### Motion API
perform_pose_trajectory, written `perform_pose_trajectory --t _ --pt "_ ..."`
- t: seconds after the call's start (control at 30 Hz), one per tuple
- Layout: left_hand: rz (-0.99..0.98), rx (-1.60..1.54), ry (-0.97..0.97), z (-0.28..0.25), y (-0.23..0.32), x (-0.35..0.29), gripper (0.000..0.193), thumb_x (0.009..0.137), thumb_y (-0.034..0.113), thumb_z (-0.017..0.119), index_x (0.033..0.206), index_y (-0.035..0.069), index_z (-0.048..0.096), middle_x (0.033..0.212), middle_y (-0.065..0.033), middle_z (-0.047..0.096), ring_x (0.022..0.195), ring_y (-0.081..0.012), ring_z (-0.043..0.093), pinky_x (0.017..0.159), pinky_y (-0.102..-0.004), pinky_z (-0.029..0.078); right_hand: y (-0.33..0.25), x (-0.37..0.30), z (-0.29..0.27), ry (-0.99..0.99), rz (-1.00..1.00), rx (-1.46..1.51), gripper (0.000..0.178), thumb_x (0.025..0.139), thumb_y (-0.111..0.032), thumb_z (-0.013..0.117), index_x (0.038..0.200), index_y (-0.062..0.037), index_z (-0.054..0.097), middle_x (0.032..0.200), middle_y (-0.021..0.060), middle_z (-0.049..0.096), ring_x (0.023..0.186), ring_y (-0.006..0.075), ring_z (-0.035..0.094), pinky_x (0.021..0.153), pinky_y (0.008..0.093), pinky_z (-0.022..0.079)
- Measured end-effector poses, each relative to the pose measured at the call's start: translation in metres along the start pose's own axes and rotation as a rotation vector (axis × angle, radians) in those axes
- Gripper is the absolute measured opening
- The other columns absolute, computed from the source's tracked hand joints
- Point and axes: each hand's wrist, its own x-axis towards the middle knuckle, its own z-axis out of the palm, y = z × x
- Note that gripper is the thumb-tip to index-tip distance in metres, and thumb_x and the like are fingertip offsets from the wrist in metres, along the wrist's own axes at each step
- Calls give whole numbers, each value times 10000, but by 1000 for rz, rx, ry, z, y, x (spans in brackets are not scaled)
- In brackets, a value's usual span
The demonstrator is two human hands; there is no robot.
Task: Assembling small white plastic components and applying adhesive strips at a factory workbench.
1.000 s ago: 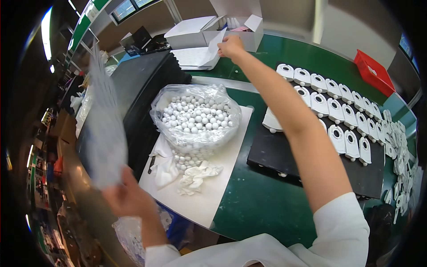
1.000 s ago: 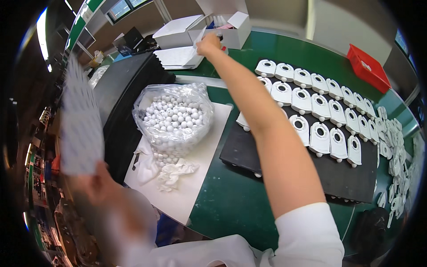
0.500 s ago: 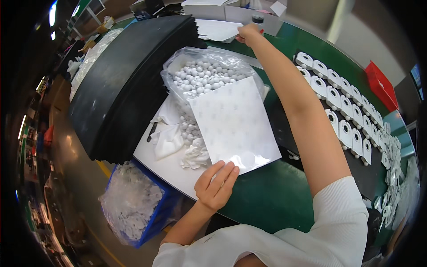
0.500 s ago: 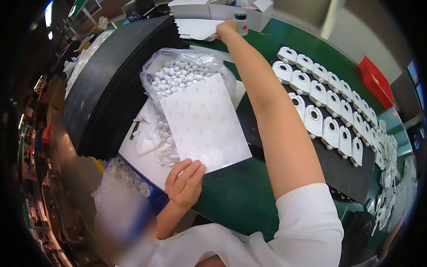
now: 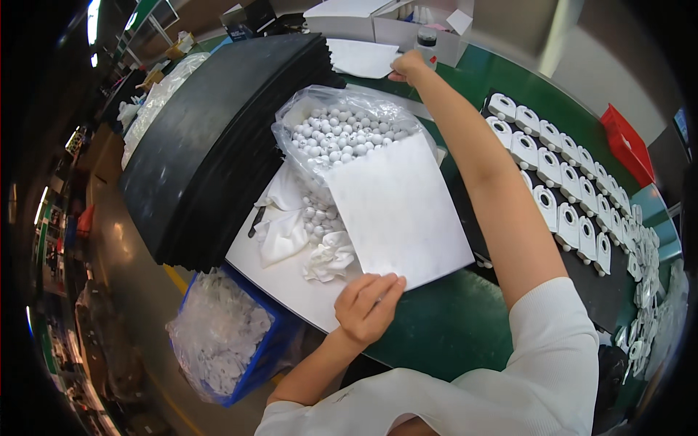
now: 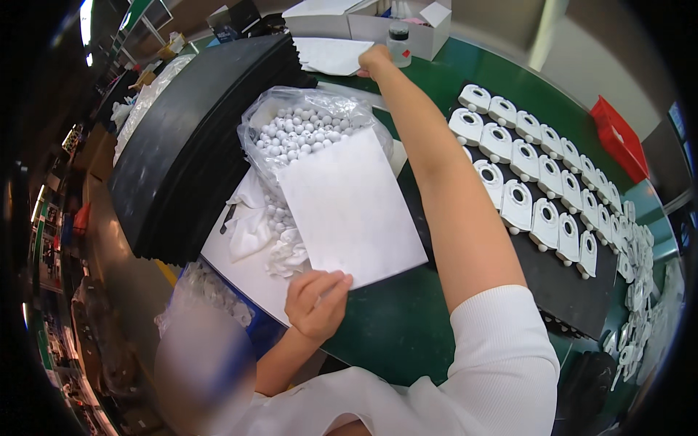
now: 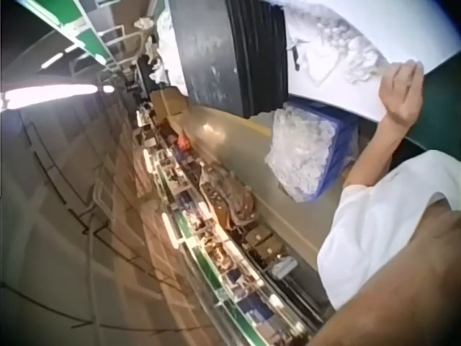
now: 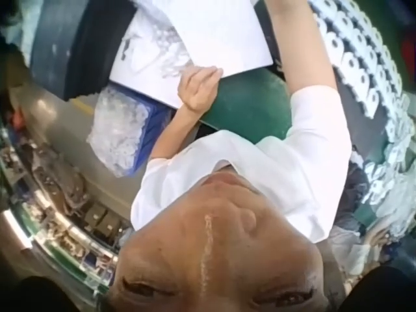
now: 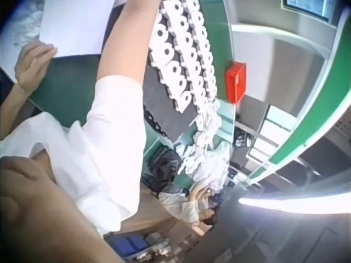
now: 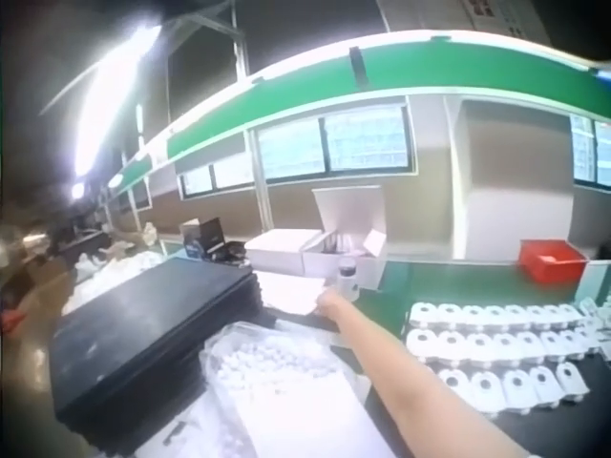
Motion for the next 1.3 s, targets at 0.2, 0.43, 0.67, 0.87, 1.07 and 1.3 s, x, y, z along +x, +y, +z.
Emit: perform_pose_trajectory --t 0.2,0.43,0.67,0.87,1.07,1.3 --pt "24 -15 -13 -8 4 -8 251 618 -59 707 829 78 705 854 -33 635 733 -204 576 620 -270 483 5 -14 5 106 111 95 246 765 89 547 1004 96 608 926 199 652 717 274 686 470 307 527" --pt "16 -13 -24 0 -1 -6 245 610 -47 716 820 80 704 845 -30 631 728 -201 574 618 -269 482 22 31 18 -200 -90 77 312 844 -89 545 1139 -16 617 1002 146 635 822 223 621 656 297 538" --pt "15 -31 -19 0 1 -5 237 621 -43 713 821 84 699 856 -31 630 731 -205 575 623 -273 483 19 12 -8 -1 -155 -288 376 819 -100 552 1190 -65 599 1012 99 628 827 218 605 664 329 521" --pt "48 -53 7 -2 2 -6 232 636 -39 715 832 85 695 864 -29 629 726 -211 567 616 -278 476 -28 -90 -64 -352 -225 -291 309 861 -258 600 1110 -79 633 980 53 637 814 152 590 712 288 494" --pt "172 -56 89 -21 4 -13 225 689 -20 716 874 102 677 905 -13 630 744 -195 552 622 -274 469 -51 -272 -137 -591 -509 -506 361 897 -306 587 1154 -52 593 1011 71 631 922 158 581 801 297 477" --pt "265 -127 95 -51 38 -45 233 712 -31 685 885 126 677 968 5 613 756 -175 518 573 -265 448 10 -484 -211 -168 -409 -337 726 789 -134 702 1411 -94 330 1382 105 402 1153 231 464 937 359 415"
